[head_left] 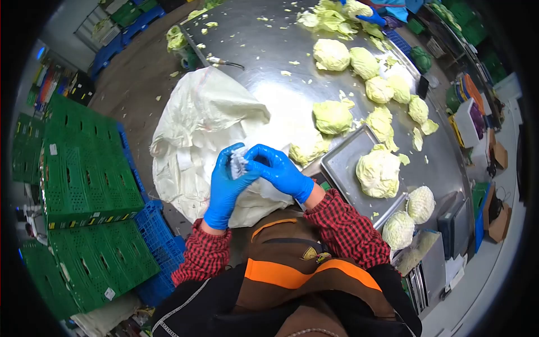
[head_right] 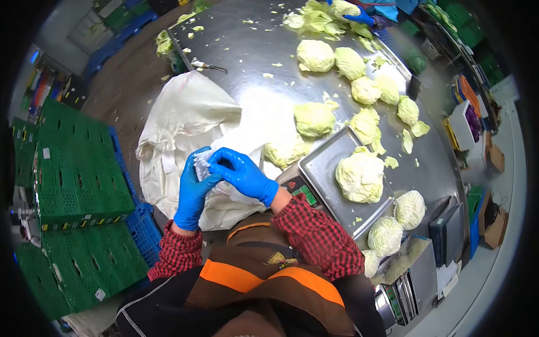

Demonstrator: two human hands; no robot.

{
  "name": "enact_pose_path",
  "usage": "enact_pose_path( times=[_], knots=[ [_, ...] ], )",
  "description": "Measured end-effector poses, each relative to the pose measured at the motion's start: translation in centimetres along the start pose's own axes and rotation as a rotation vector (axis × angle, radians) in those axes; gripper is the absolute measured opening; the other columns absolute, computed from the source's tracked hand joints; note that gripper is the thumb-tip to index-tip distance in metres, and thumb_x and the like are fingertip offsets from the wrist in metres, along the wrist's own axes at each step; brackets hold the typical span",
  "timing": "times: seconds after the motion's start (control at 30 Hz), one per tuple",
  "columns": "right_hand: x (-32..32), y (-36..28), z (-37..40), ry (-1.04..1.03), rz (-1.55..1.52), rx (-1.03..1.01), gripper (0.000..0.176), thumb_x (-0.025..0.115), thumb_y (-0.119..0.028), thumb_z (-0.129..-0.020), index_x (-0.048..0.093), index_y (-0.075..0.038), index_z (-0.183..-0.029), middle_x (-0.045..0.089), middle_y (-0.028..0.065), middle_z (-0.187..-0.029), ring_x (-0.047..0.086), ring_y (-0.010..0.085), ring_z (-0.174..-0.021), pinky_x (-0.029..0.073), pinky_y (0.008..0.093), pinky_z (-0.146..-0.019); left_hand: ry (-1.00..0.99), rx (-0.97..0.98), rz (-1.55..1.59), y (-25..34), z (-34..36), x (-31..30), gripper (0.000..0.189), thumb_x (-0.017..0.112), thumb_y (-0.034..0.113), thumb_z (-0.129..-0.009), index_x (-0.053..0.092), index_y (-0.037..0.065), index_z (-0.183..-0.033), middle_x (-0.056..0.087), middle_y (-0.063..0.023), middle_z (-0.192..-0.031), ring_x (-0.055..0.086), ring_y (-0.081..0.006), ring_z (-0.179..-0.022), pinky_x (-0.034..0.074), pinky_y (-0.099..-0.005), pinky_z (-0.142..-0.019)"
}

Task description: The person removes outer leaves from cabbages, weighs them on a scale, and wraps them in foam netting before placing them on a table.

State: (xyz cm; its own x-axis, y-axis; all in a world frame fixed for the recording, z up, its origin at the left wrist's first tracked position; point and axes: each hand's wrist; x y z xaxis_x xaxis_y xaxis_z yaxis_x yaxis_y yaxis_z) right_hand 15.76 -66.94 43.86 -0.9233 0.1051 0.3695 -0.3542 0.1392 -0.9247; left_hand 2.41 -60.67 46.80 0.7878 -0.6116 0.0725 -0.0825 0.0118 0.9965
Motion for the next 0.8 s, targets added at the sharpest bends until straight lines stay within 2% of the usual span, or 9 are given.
enact_pose_path(
  times=[0.1, 0.17, 0.2, 0.3, 0.37, 0.43, 0.6, 0.73, 0.8],
  knots=[
    [0.5, 0.7, -0.9, -0.126, -0.076, 0.134, 0.015, 0.056, -0.015, -0.090, 0.054, -0.003, -0.099, 0.054, 0.0008, -0.089, 0.051, 0.0092, -0.079, 0.045, 0.0256, -0.073, 0.027, -0.316, 0.352, -1.6, 0.5, -4.7, 0.035, 0.059, 0.001, -0.082, 0.052, 0.000, -0.116, 0.059, -0.0088, -0.109, 0.057, -0.0161, -0.098, 0.045, -0.0286, -0.087],
    [0.9, 1.4, -1.5, -0.117, -0.055, 0.140, 0.015, 0.055, -0.017, -0.091, 0.055, -0.004, -0.096, 0.054, 0.0013, -0.086, 0.050, 0.0087, -0.076, 0.044, 0.0247, -0.070, 0.232, -0.454, 0.952, -6.6, 0.9, -9.9, 0.035, 0.056, -0.001, -0.082, 0.052, 0.000, -0.116, 0.060, -0.0086, -0.108, 0.058, -0.0163, -0.098, 0.046, -0.0287, -0.086],
    [0.5, 3.0, -2.0, -0.008, 0.108, 0.131, 0.014, 0.055, -0.017, -0.091, 0.055, -0.004, -0.095, 0.054, 0.0020, -0.083, 0.050, 0.0085, -0.074, 0.044, 0.0243, -0.069, 0.245, -0.447, 0.949, -7.1, 0.9, -11.1, 0.035, 0.056, -0.001, -0.082, 0.052, 0.000, -0.116, 0.060, -0.0086, -0.108, 0.058, -0.0163, -0.098, 0.046, -0.0287, -0.086],
    [-0.1, 7.3, -2.5, 0.202, 0.311, 0.194, 0.014, 0.059, -0.015, -0.087, 0.055, -0.004, -0.095, 0.056, 0.0010, -0.081, 0.051, 0.0074, -0.072, 0.045, 0.0238, -0.069, 0.403, -0.323, 0.895, -7.1, 0.5, -12.7, 0.028, 0.054, -0.001, -0.082, 0.055, 0.000, -0.110, 0.061, -0.0077, -0.099, 0.058, -0.0142, -0.092, 0.046, -0.0270, -0.081],
    [4.0, 3.8, -1.4, 0.149, 0.185, 0.028, 0.016, 0.062, -0.013, -0.084, 0.056, -0.004, -0.097, 0.058, 0.0015, -0.084, 0.052, 0.0071, -0.074, 0.046, 0.0244, -0.070, 0.580, 0.245, -0.467, -7.2, -0.2, -10.7, 0.018, 0.056, 0.000, -0.082, 0.058, 0.000, -0.100, 0.060, -0.0060, -0.091, 0.056, -0.0121, -0.085, 0.045, -0.0250, -0.077],
    [6.7, 0.2, -0.2, -0.204, 0.136, -0.009, 0.020, 0.059, -0.014, -0.087, 0.058, -0.003, -0.103, 0.056, 0.0043, -0.091, 0.055, 0.0109, -0.083, 0.045, 0.0272, -0.076, 0.614, 0.120, -0.373, -6.5, -0.9, -8.8, 0.012, 0.060, 0.002, -0.081, 0.059, 0.000, -0.093, 0.060, -0.0035, -0.086, 0.055, -0.0106, -0.080, 0.044, -0.0240, -0.074],
    [5.1, 4.7, -2.0, 0.013, 0.551, -0.379, 0.020, 0.056, -0.011, -0.084, 0.058, -0.002, -0.102, 0.057, 0.0154, -0.098, 0.057, 0.0294, -0.090, 0.046, 0.0334, -0.080, 0.502, 0.053, -0.035, -5.9, -1.3, -5.6, 0.009, 0.056, 0.004, -0.086, 0.057, -0.001, -0.094, 0.058, -0.0007, -0.086, 0.052, -0.0071, -0.081, 0.043, -0.0219, -0.073],
    [2.5, 6.2, -1.2, -0.064, 1.158, -0.333, 0.030, 0.050, -0.004, -0.083, 0.055, -0.001, -0.112, 0.056, 0.0191, -0.110, 0.055, 0.0344, -0.100, 0.046, 0.0402, -0.085, 0.476, 0.038, -0.111, -5.8, -0.8, -4.2, 0.009, 0.054, 0.003, -0.087, 0.057, -0.001, -0.094, 0.057, -0.0009, -0.086, 0.051, -0.0066, -0.081, 0.043, -0.0212, -0.073],
    [1.3, 7.1, -2.0, 0.006, 1.153, -0.212, 0.032, 0.051, -0.005, -0.080, 0.056, -0.002, -0.110, 0.056, 0.0195, -0.111, 0.055, 0.0348, -0.100, 0.045, 0.0393, -0.086, 0.453, 0.229, -0.358, -5.8, 0.1, -2.7, 0.014, 0.061, 0.009, -0.083, 0.058, 0.002, -0.095, 0.056, 0.0007, -0.081, 0.050, -0.0076, -0.073, 0.042, -0.0218, -0.067]
  ],
)
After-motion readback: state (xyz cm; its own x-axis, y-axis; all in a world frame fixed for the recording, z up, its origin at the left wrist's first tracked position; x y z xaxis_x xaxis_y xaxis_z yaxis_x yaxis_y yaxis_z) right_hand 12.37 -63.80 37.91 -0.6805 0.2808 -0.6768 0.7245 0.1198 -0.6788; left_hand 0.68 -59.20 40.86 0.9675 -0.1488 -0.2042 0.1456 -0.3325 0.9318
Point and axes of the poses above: each hand's wrist, its own z-axis away from the middle knuckle, its own x-axis out of the palm, y = z × x
